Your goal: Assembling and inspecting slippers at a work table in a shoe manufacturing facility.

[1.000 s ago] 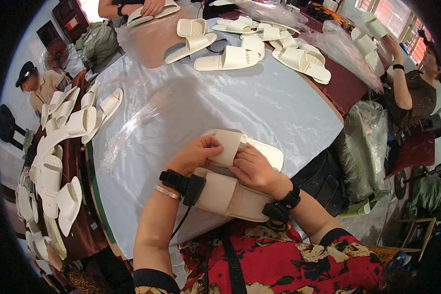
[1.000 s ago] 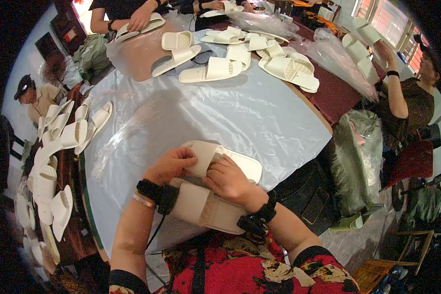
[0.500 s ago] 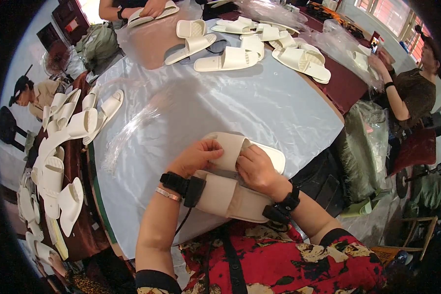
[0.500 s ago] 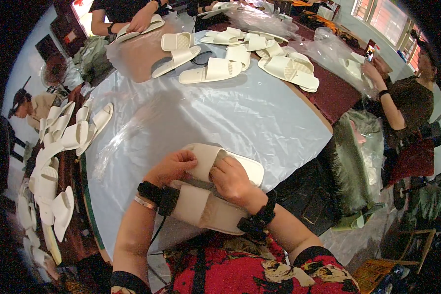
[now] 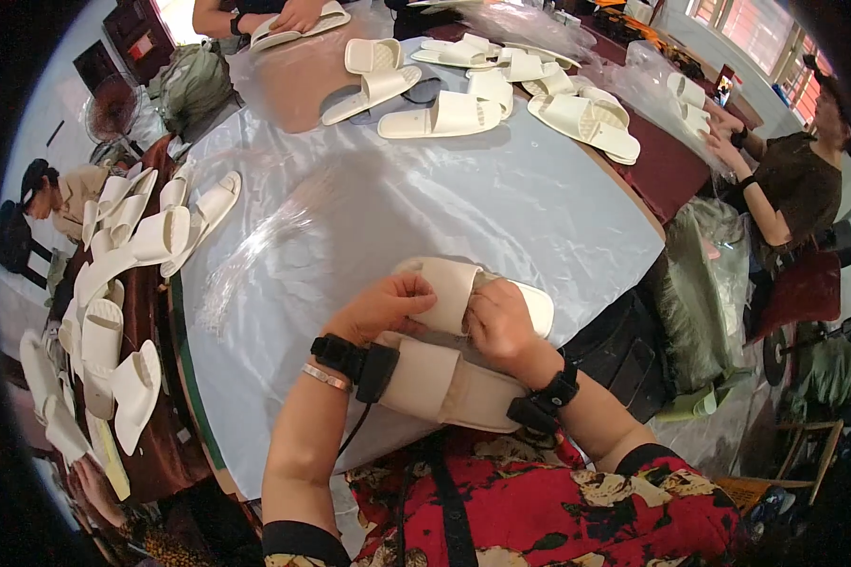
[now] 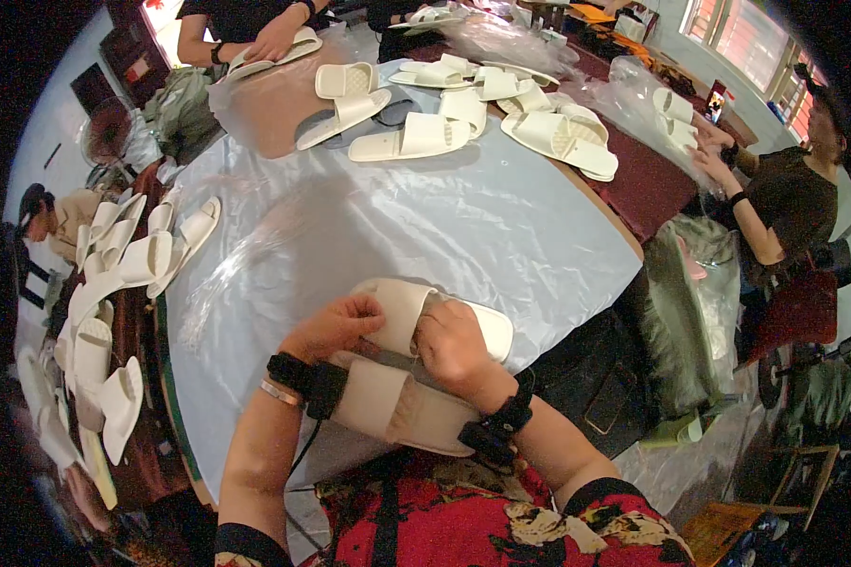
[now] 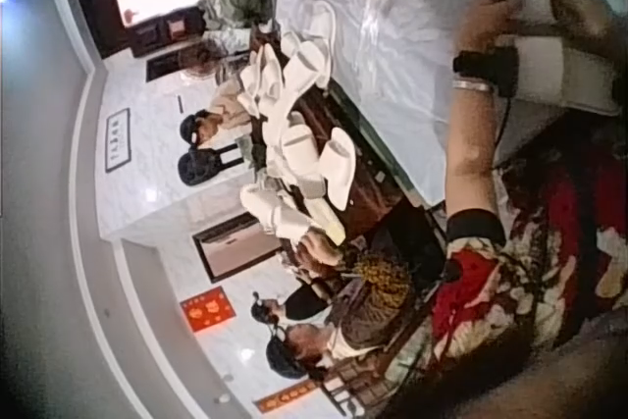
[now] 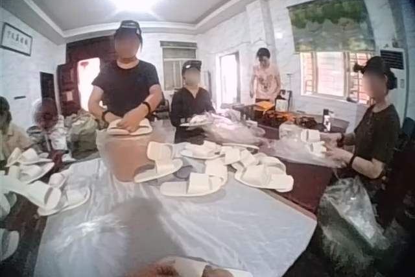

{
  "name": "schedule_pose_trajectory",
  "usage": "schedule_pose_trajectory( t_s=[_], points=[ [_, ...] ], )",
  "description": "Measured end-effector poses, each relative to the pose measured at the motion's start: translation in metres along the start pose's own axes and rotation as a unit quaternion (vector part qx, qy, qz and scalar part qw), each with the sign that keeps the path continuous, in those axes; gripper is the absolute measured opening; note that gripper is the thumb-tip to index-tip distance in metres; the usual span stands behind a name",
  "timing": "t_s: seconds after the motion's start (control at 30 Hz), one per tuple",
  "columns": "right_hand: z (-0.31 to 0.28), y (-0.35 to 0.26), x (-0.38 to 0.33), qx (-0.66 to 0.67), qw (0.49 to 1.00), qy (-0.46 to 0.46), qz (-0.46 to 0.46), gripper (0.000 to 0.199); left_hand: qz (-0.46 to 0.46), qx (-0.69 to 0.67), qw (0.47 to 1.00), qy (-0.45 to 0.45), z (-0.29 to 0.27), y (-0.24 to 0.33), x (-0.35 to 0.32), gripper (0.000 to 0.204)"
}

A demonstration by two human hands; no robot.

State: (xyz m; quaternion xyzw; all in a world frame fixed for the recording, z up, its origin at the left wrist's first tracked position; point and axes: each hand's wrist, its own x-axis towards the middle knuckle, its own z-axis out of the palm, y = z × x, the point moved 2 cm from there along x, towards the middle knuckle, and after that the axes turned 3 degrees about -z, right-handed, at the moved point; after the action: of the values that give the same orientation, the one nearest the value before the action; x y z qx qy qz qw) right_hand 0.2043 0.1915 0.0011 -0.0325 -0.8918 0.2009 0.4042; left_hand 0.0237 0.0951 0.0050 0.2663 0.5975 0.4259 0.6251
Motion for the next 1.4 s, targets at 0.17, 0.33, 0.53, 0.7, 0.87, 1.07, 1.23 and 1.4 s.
schedule_pose_trajectory(
  t_s=[0.17, 0.33, 0.53, 0.7, 0.87, 1.07, 1.23, 1.4],
  points=[
    [0.000, -0.007, -0.002, -0.013, 0.999, 0.041, 0.001, 0.011, 0.005, -0.019, 0.999, -0.050, 0.000, -0.002, -0.005, 0.010],
    [-0.002, -0.007, -0.001, -0.011, 0.999, 0.047, 0.000, 0.011, 0.016, -0.009, 0.999, -0.047, 0.002, -0.002, -0.004, 0.011],
    [-0.002, -0.006, -0.004, -0.004, 0.998, 0.053, -0.036, 0.011, 0.033, 0.026, 0.995, -0.089, 0.003, -0.002, -0.003, 0.011],
    [0.004, 0.000, -0.002, -0.008, 1.000, -0.003, 0.000, 0.016, 0.012, 0.077, 0.996, -0.052, 0.005, 0.007, -0.004, 0.013],
    [0.008, -0.001, -0.001, -0.033, 0.999, -0.036, 0.009, 0.018, 0.038, 0.188, 0.981, -0.024, -0.022, 0.013, -0.014, 0.011],
    [0.004, 0.002, -0.001, -0.028, 0.996, -0.081, 0.034, 0.023, 0.100, 0.293, 0.945, 0.105, -0.010, 0.021, -0.041, 0.012],
    [-0.012, 0.000, 0.003, 0.000, 0.999, -0.045, 0.006, 0.021, 0.201, 0.164, 0.953, 0.156, -0.002, 0.005, -0.065, 0.009],
    [-0.026, -0.012, 0.032, -0.004, 0.999, 0.006, -0.043, 0.021, 0.261, 0.046, 0.952, 0.155, -0.001, -0.003, -0.077, 0.007]
  ],
)
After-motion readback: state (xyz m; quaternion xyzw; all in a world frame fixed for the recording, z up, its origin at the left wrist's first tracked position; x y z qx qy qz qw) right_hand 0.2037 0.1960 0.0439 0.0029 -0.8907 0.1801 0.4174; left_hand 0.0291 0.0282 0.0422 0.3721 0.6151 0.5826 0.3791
